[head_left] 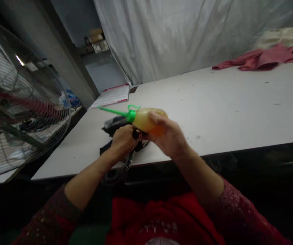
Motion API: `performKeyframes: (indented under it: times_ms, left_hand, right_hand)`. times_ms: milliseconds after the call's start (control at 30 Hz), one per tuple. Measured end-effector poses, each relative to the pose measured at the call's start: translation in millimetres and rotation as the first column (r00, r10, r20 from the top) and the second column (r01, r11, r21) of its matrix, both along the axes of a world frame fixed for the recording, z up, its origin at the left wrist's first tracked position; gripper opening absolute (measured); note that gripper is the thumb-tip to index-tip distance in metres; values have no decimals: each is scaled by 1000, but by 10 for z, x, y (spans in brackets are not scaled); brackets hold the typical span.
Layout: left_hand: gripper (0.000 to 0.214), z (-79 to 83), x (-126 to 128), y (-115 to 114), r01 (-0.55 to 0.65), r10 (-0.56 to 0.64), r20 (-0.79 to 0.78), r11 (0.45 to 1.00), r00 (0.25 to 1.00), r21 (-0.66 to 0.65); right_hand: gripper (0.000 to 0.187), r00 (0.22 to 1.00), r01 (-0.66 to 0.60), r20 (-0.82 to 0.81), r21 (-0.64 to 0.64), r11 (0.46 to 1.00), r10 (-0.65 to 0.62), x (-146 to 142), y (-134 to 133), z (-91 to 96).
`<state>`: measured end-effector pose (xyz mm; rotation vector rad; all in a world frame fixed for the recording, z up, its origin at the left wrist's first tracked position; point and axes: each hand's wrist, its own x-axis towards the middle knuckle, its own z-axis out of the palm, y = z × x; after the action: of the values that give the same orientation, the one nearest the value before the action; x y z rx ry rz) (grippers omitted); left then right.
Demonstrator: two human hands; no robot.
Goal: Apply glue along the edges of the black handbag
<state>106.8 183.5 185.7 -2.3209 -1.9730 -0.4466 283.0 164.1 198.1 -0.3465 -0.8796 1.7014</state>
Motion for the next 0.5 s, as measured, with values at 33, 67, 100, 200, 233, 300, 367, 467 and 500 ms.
performKeyframes:
  times_ms: [33,67,100,200,233,300,367,467,500]
  left_hand:
    - [19,38,-43,-1,40,-40,-1,999,999,21]
    - [15,76,-95,2,81,-82,6,996,997,43]
    - [13,114,-152,8,111,-111,7,992,994,67]
    - [24,200,-290,25,109,-104,-54,989,993,100]
    - [31,213,-316,32,88,-79,-90,990,993,107]
    - [39,209,-338,59,56,-36,-162,991,986,118]
    - [40,177,-344,115,48,-21,-212,992,977,120]
    - [30,132,-364,234,69,-51,-186,993,981,93]
    - [26,126,-374,267,84,-73,-151,994,986,69]
  right_hand:
    - [50,999,2,39,21,1000,-3,169,1,-16]
    - [51,998,22,54,27,999,-24,341,-7,-36]
    - [51,996,56,63,31,998,-58,507,-28,-57]
    - [50,963,246,110,10,969,-246,909,-159,-131]
    - [48,933,341,129,-13,940,-337,998,-214,-164]
    - [46,866,490,161,-83,868,-474,1110,-314,-249]
    - [52,845,531,186,-177,828,-502,1154,-373,-360]
    - [59,870,492,175,-331,805,-460,1159,-383,-547]
    - [58,878,476,162,-381,792,-450,1154,-376,-607]
